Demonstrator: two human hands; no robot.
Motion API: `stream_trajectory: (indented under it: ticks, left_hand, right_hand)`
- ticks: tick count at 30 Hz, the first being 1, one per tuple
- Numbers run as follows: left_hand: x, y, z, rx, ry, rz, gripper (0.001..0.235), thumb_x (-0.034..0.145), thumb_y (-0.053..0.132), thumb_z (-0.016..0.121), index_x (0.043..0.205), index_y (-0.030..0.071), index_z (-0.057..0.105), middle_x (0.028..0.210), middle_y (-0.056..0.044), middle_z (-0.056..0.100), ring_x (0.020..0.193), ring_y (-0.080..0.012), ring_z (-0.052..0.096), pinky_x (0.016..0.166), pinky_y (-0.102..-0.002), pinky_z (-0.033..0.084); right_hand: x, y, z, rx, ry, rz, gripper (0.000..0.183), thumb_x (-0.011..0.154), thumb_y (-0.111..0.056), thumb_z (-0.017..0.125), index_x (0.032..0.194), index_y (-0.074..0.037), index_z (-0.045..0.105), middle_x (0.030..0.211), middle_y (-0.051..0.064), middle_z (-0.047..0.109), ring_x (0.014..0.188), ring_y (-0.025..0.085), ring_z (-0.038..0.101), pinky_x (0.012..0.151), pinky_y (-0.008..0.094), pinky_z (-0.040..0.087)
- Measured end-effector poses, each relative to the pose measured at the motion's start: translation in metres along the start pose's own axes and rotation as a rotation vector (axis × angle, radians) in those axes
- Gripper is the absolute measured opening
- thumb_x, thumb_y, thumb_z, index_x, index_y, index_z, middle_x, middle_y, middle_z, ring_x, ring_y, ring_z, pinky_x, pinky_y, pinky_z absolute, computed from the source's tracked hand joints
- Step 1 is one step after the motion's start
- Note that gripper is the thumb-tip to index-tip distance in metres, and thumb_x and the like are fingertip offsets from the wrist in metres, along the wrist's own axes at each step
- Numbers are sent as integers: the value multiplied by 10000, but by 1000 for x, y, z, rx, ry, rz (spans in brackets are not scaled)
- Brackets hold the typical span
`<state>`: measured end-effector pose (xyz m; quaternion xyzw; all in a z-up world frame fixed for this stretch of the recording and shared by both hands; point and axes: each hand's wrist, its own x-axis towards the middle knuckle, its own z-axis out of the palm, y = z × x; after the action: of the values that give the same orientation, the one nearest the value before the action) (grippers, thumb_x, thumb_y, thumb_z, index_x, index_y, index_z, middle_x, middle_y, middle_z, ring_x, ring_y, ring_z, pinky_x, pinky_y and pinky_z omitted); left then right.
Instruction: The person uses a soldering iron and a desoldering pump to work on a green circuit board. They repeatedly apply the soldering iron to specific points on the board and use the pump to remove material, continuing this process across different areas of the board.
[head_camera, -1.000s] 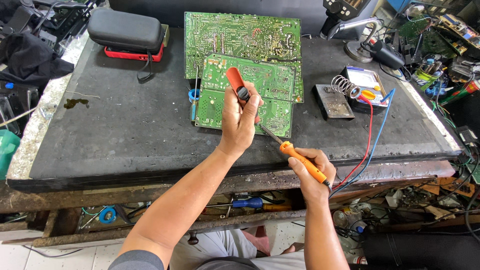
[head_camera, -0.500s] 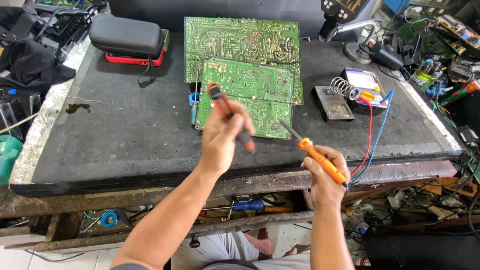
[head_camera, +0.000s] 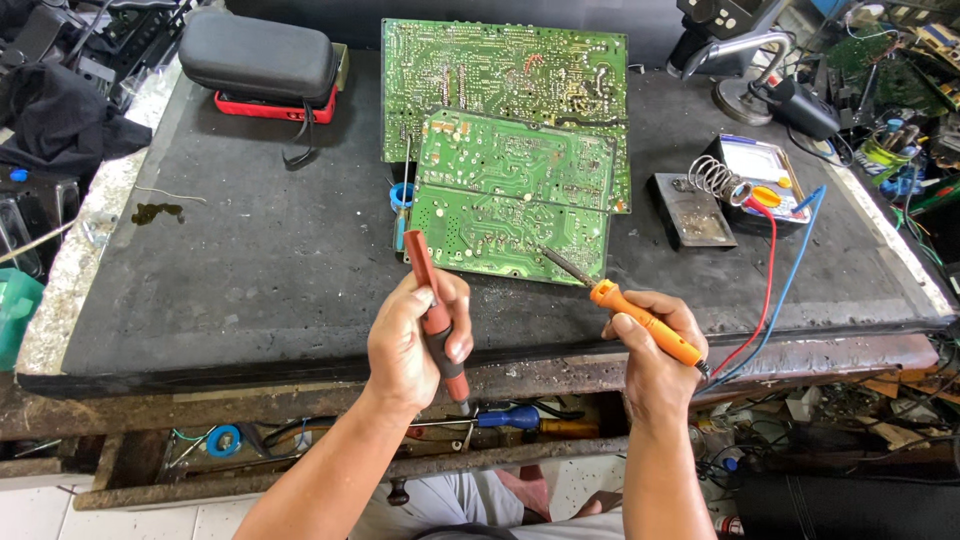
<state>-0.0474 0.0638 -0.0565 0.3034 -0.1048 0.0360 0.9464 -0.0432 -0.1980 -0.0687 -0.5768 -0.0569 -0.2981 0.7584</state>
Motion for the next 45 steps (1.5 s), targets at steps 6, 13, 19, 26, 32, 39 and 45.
stream_trajectory:
  ticks: [6,13,19,26,32,39,45]
  left_hand:
    - [8,8,-1,153,104,67,353,1023,294,510,1158,-28,562,954,-219,594,695,-286,640,641,-425,576]
    - [15,-7,-10,220,154,89,284,992,115,584,1238,-24,561,975,-201,617,752,-282,666,712,-385,593]
    - [12,9,-3,186,105,-41,256,1003,192,621,1213,50,586,1008,-143,636,785,-256,640,783,-371,536]
    - [13,10,-5,225,70,-39,248,1014,196,605,1209,43,589,993,-143,629,777,-248,642,768,-371,520]
    - [13,9,-6,238,60,-50,272,1015,218,609,1226,47,589,983,-141,631,781,-249,637,769,-382,525]
    - [13,26,12,619,-54,-226,515,988,302,606,1407,4,579,1043,-74,748,929,-215,723,932,-401,625]
    - [33,30,62,548,-202,207,350,1074,237,513,1304,-25,539,1007,-196,705,915,-296,734,616,-358,633]
  right_hand:
    - [20,13,2,17,8,6,338,798,10,800,1072,138,649,747,242,613,515,264,666,529,350,590]
    - [40,33,-3,81,40,-46,266,750,-4,787,922,129,635,707,221,548,429,242,587,449,333,526]
    - [34,19,7,-43,54,2,192,747,-101,749,867,23,665,760,142,631,473,183,556,443,239,463]
    - [35,19,6,-78,12,-7,209,747,-119,746,879,16,655,793,162,623,483,190,557,449,238,474]
    - [38,18,7,-67,-33,-6,214,742,-116,752,878,16,654,786,157,610,491,191,556,466,254,488]
    - [46,10,7,-14,-50,127,192,752,-75,749,888,29,663,657,137,591,460,196,567,461,271,485]
    - [57,11,-1,-12,-152,45,253,801,-5,733,976,153,641,636,180,551,418,184,585,417,282,483]
